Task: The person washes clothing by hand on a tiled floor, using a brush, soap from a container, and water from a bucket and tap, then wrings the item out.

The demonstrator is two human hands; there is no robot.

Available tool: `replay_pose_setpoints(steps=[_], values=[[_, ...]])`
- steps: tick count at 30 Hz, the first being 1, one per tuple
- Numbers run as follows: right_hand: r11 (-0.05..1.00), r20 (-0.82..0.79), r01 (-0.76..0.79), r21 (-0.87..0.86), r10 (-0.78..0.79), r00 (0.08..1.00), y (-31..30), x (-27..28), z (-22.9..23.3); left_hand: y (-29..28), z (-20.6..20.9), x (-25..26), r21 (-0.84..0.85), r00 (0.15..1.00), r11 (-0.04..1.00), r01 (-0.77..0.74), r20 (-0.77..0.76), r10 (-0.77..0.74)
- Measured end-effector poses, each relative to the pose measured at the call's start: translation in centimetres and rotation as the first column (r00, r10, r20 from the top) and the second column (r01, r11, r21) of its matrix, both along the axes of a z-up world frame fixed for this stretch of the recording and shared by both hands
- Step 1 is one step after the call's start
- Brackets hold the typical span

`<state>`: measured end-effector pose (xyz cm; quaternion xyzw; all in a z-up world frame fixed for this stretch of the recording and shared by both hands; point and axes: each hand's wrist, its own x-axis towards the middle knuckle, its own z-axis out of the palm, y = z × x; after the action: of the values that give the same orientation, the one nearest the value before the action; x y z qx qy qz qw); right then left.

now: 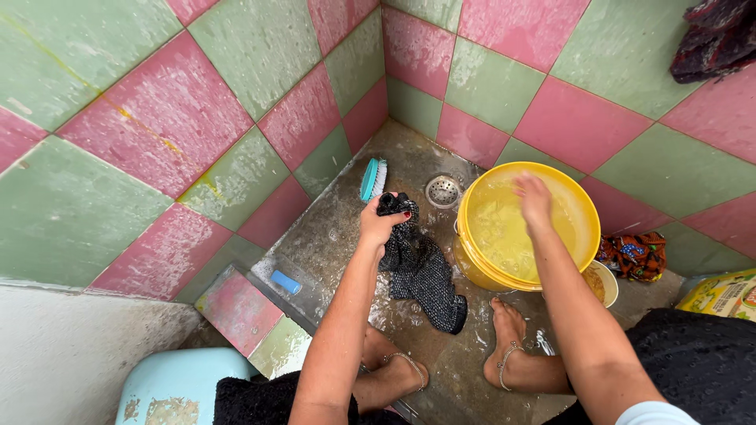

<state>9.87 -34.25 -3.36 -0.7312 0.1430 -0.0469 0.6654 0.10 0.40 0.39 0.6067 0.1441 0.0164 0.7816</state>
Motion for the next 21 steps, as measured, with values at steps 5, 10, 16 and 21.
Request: replay_pose_setpoints(steps=[5,10,16,21], values=[[0.834,-0.304,0.277,0.477,-0.138,0.942,-0.9,-0.9,-5.5,0.0,0.9,-0.2,-0.012,0.999,0.999,-0.036,0.008,0.036],[0.161,0.179,-0.257,0.953,0.386,0.905,6.5,-1.7,-0.7,-0.8,0.6,0.2,-0.056,0.996,0.995,-0.078,-0.039,0.075],[0.622,0.158,-0.717,0.314,0.711,0.685,15.6,-4.5,12.2,-1.0,3.4,-0.1,-0.019,0.998,0.998,-0.064,0.019,0.064],[0.716,0.512,-0.657,0.234,0.484,0.71,16.5,-8.6,13.7,-1.4,11.2,-2.1,-0.198,0.993,0.979,0.042,0.113,-0.02]])
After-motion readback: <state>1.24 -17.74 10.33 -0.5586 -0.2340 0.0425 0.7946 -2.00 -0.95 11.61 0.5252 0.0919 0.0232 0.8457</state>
